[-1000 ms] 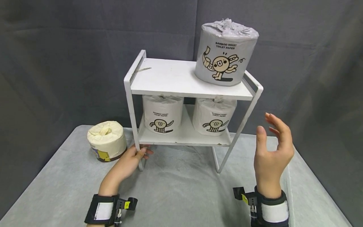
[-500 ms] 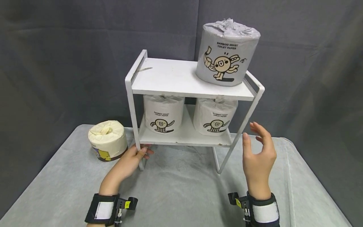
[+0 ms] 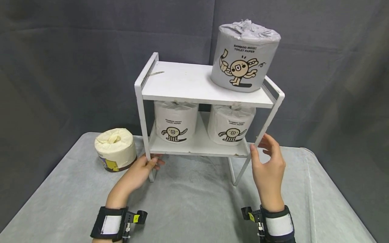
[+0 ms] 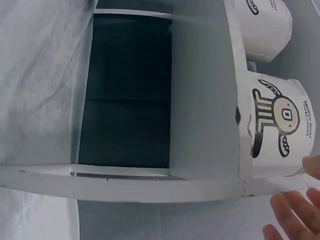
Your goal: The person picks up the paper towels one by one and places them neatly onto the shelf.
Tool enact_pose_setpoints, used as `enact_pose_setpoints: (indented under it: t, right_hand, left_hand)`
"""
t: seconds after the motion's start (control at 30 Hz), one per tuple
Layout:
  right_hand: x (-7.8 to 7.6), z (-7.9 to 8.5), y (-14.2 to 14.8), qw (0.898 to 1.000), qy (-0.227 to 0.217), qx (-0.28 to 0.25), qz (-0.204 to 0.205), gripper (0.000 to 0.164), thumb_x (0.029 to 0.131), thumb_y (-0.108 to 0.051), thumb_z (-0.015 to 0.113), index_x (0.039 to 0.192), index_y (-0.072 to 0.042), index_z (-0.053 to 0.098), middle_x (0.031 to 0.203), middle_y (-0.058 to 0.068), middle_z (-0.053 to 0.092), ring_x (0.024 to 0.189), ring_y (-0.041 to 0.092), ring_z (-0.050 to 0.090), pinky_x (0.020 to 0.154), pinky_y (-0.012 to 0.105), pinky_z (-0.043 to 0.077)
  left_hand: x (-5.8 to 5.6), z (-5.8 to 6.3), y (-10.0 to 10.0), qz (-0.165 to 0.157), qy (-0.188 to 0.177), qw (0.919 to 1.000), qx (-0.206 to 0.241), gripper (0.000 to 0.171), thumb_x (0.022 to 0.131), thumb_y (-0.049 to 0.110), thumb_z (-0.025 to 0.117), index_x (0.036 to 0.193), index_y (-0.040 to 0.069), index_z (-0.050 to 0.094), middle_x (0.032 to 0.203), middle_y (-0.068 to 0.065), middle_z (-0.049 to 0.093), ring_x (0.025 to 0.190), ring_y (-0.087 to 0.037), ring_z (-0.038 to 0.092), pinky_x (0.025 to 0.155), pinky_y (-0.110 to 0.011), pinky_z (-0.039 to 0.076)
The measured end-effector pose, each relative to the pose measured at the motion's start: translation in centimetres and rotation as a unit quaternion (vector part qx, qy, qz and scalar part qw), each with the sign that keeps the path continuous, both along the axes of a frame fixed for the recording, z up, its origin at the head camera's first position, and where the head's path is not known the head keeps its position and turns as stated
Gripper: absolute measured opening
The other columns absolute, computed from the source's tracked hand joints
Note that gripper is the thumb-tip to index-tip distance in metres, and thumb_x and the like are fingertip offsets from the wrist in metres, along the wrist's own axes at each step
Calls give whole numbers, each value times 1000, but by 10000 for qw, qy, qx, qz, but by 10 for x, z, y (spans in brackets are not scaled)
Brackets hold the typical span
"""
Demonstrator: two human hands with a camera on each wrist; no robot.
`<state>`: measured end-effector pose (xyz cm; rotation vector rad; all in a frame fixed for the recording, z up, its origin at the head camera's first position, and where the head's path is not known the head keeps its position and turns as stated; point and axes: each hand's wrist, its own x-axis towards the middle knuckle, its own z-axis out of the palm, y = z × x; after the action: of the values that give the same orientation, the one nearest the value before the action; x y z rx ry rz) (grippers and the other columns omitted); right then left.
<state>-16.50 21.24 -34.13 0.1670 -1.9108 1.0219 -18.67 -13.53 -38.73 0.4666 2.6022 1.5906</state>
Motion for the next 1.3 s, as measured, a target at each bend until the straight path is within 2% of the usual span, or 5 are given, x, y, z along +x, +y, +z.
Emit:
enact_pose_setpoints:
  t: [0.17,0.43,0.77,1.07,1.3]
  right_hand:
    - [-1,-1,-3,9999,-22,-5,139,41,88,4,72,127,3,58,107,16,69,95,25,64,82,19,41]
    - [-1,-3,0,9999,36,136,-85,36,88,7,69,122,6,59,95,20,69,84,31,64,77,25,42]
    - [-5,-8,1,9996,93,239,-108,37,87,10,69,122,7,58,93,21,68,82,33,63,76,29,43]
    - [-6,-9,0,9993,219,266,-118,37,87,10,69,122,7,58,92,21,68,81,32,63,75,30,43]
    - [-5,-9,0,9992,183,340,-141,37,87,10,68,123,7,57,93,21,68,82,33,63,75,31,43]
  left_hand:
    - [2,4,-3,296,-49,9982,-510,33,107,19,43,127,-3,57,114,-16,67,105,-29,63,92,-50,48]
    - [13,18,-2,678,147,9833,-1682,30,104,25,51,122,3,60,108,-13,67,98,-29,64,81,-52,51]
    - [23,33,-11,660,249,9663,-2475,33,97,2,45,126,-1,60,116,-19,65,81,-25,55,65,-41,46]
    - [25,41,-28,1104,935,9700,-1952,29,102,9,49,126,3,63,120,-17,66,110,-36,62,86,-55,48]
    - [23,38,-36,1886,1657,9502,-1849,25,101,9,53,123,5,64,128,-18,62,122,-41,53,94,-62,41]
